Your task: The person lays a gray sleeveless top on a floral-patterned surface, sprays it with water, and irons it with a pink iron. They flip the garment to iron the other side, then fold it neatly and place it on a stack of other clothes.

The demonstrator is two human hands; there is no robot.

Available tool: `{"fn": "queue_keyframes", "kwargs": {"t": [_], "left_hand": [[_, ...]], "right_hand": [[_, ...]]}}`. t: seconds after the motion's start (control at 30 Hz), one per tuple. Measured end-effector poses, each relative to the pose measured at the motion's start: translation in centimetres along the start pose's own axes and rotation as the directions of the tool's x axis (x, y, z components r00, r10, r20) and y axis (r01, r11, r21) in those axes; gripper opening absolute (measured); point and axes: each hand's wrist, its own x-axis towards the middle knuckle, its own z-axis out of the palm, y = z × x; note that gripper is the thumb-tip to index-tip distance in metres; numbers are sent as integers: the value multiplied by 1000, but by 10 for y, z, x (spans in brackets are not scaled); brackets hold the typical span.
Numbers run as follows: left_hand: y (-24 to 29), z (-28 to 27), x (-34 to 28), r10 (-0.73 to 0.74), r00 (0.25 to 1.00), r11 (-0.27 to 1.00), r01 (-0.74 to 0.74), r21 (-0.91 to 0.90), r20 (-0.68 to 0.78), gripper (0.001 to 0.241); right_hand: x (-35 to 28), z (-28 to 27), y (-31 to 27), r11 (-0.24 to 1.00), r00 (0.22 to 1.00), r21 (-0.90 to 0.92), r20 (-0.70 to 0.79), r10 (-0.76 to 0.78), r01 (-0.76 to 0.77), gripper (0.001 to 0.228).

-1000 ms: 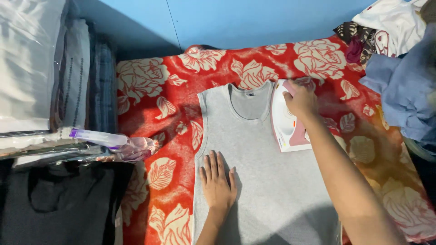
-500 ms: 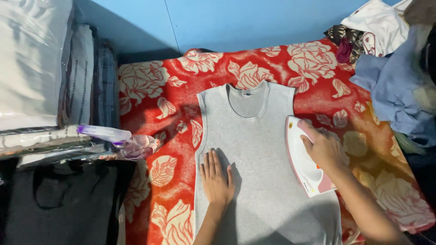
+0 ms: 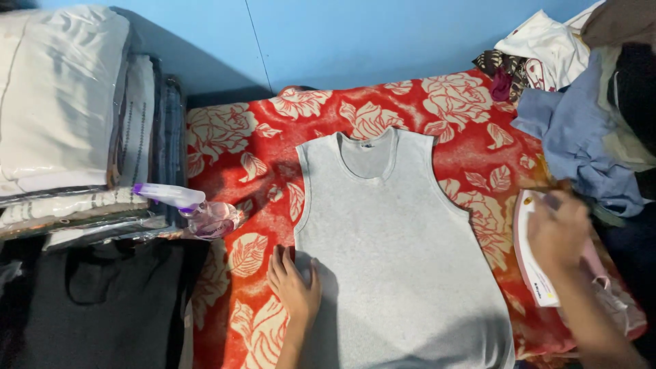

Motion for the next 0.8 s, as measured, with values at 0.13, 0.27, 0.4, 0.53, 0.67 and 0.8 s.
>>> {"fn": "queue_keyframes", "kwargs": {"t": [0.13, 0.27, 0.4, 0.53, 0.67, 0.8], "left_hand": [[-12, 28, 18, -66, 997, 998, 65, 26, 26, 73], [28, 33, 34, -28, 999, 999, 28, -31, 19, 66], [107, 14, 61, -32, 965, 799, 181, -573, 259, 44], [106, 63, 71, -19, 873, 982, 107, -153, 488, 107], [92, 60, 63, 324, 931, 925, -349, 150, 167, 91], [77, 77, 68, 422, 884, 886, -449, 114, 201, 55]], "right_hand": [[-26, 35, -88, 846, 875, 387, 452, 172, -366, 41], [-58, 74, -140, 488, 668, 507, 703, 242, -710, 29], [-21, -95, -206, 364, 598, 613, 784, -168, -701, 51], [-45, -176, -234, 403, 734, 897, 397, -551, -182, 55], [-144, -132, -223, 518, 720, 791, 563, -406, -327, 75], [-186, -101, -177, 542, 882, 804, 418, -220, -245, 53]]}}
